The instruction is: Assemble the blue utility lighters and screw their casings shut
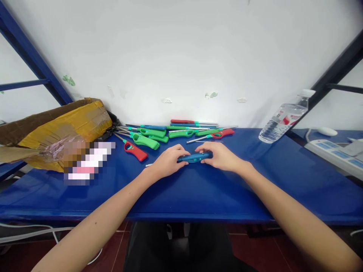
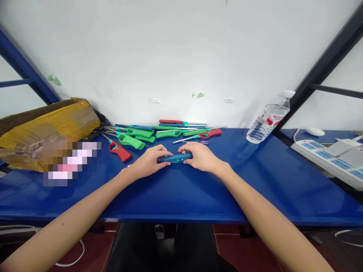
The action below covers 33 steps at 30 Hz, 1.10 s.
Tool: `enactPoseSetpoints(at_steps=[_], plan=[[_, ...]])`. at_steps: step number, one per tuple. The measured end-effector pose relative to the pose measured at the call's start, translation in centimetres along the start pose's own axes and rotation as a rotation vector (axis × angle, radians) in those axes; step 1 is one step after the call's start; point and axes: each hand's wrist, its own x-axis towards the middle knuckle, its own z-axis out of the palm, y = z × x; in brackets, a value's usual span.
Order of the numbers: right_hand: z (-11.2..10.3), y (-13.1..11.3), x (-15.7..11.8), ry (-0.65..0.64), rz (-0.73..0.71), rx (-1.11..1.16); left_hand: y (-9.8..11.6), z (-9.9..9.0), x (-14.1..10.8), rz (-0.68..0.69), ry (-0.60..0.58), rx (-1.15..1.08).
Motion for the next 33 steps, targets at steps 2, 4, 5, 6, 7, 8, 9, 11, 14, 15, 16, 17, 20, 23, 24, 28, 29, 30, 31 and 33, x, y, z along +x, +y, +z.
enactPoseSetpoints(at_steps=[2,4,5,6,7,8,9,11,14,15,16,17,20,23,24,28,29,30,31,33], plan=[[0.2,-0.3,-0.1,0.026,-0.049,-0.088,0.5,-0.2,-0.1,0.002,-0.010,0.024],[0.3,-0.5,-0.2,0.052,-0.093,-0.141,0.7,-0.2,-0.2,0.018,-0.009,0.040],[0.3,-0.5,-0.3,0.067,-0.113,-0.158,0.8,-0.1,-0.2,0.029,0.000,0.052],[0.3,-0.5,-0.3,0.082,-0.131,-0.171,0.7,-0.1,-0.2,0.040,0.018,0.069],[0.2,-0.5,-0.3,0.093,-0.144,-0.179,0.6,0.0,-0.3,0.048,0.044,0.088],[0.0,-0.4,-0.4,0.101,-0.154,-0.181,0.5,0.1,-0.3,0.056,0.075,0.106],[-0.1,-0.3,-0.4,0.108,-0.162,-0.176,0.3,0.1,-0.3,0.065,0.107,0.122],[-0.5,-0.1,-0.4,0.120,-0.175,-0.151,0.1,0.2,-0.3,0.083,0.159,0.137],[-0.7,0.3,-0.4,0.169,-0.201,-0.114,-0.1,0.4,-0.3,0.116,0.215,0.140],[-0.7,0.4,-0.4,0.193,-0.211,-0.107,-0.1,0.4,-0.3,0.127,0.230,0.142],[-0.7,0.5,-0.4,0.219,-0.225,-0.105,-0.1,0.5,-0.3,0.139,0.243,0.145],[-0.6,0.5,-0.4,0.243,-0.243,-0.106,-0.2,0.5,-0.3,0.152,0.254,0.148],[-0.2,0.5,-0.4,0.289,-0.306,-0.125,-0.2,0.6,-0.4,0.189,0.282,0.152],[0.0,0.3,-0.4,0.326,-0.317,-0.146,-0.3,0.5,-0.3,0.200,0.322,0.142],[-0.1,0.2,-0.4,0.346,-0.306,-0.145,-0.3,0.4,-0.2,0.197,0.337,0.138],[-0.9,0.1,-0.3,0.431,-0.237,-0.067,-0.2,0.0,0.0,0.173,0.399,0.121],[-1.2,0.1,-0.2,0.450,-0.231,-0.038,-0.2,-0.1,0.0,0.167,0.410,0.119],[-1.5,0.3,-0.2,0.460,-0.219,-0.018,-0.2,-0.2,0.0,0.164,0.419,0.118],[-1.7,0.4,-0.2,0.465,-0.207,0.001,-0.3,-0.2,0.0,0.162,0.421,0.118],[-1.9,0.6,-0.2,0.469,-0.183,0.042,-0.4,-0.3,0.0,0.163,0.412,0.120]])
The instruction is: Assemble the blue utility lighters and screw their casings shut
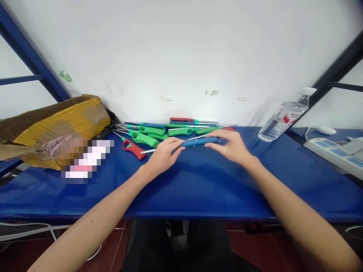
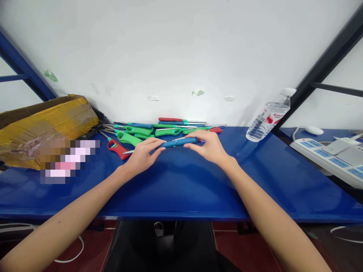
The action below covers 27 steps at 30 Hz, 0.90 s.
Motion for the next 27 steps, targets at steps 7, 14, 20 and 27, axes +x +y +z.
enactPoseSetpoints(at_steps=[7,14,20,27], plan=[[0.3,-0.3,-0.2,0.005,0.050,0.015,-0.6,-0.5,0.0,0.027,-0.005,0.000],[0.8,0.0,-0.1,-0.042,0.255,0.155,-0.4,-0.4,-0.1,0.005,-0.036,0.060],[2.2,-0.3,0.1,0.009,0.614,0.475,0.4,-0.5,-0.1,-0.039,-0.096,0.095],[2.2,-0.4,0.1,-0.006,0.660,0.394,0.5,-0.4,-0.2,-0.008,-0.179,0.143]])
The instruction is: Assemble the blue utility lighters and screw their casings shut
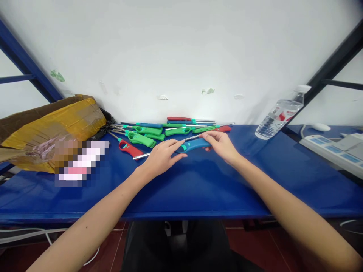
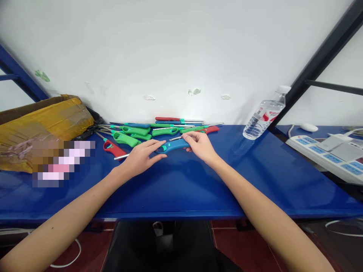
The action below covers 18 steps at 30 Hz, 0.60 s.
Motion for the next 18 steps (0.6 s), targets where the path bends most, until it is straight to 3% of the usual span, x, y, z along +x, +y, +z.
enactPoseSetpoints(at_steps=[4,6,10,18], plan=[[-0.6,-0.1,-0.5,-0.021,-0.511,-0.370,-0.1,-0.3,0.1,-0.038,-0.017,0.007],[-0.8,0.1,-0.7,-0.054,-0.674,-0.478,-0.2,-0.5,0.1,-0.029,-0.028,0.028],[-0.8,0.7,-0.6,-0.025,-0.766,-0.547,-0.3,-0.7,0.1,0.013,-0.054,0.075],[-0.4,0.8,-0.9,-0.018,-0.830,-0.555,-0.2,-0.3,-0.1,0.082,0.021,0.014]])
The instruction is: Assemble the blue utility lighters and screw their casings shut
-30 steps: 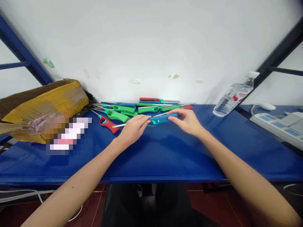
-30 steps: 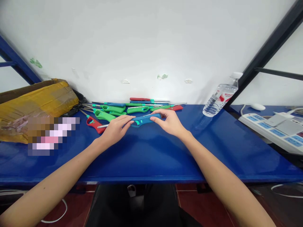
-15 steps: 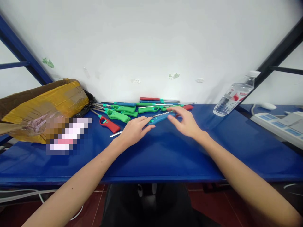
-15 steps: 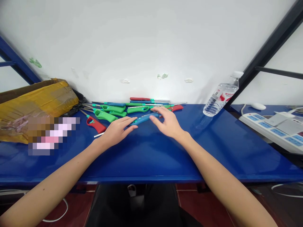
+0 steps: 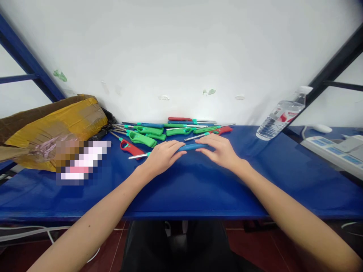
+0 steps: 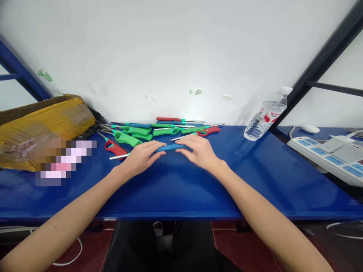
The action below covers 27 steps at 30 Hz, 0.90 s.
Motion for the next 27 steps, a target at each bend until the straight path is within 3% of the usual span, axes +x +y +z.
enactPoseSetpoints(at_steps=[8,13,20,27], plan=[[0.4,-0.2,-0.2,-0.028,-0.013,-0.019,-0.2,0.4,-0.1,0.070,0.068,0.009],[0.2,0.3,0.0,-0.075,0.049,0.030,-0.2,0.3,0.0,-0.006,0.032,0.069],[-1.1,1.3,0.5,0.015,0.210,0.124,-2.0,-0.9,-0.2,-0.089,0.015,0.098],[-0.7,0.9,0.5,-0.083,0.081,-0.041,-1.4,-0.3,-0.2,-0.008,0.042,0.096]])
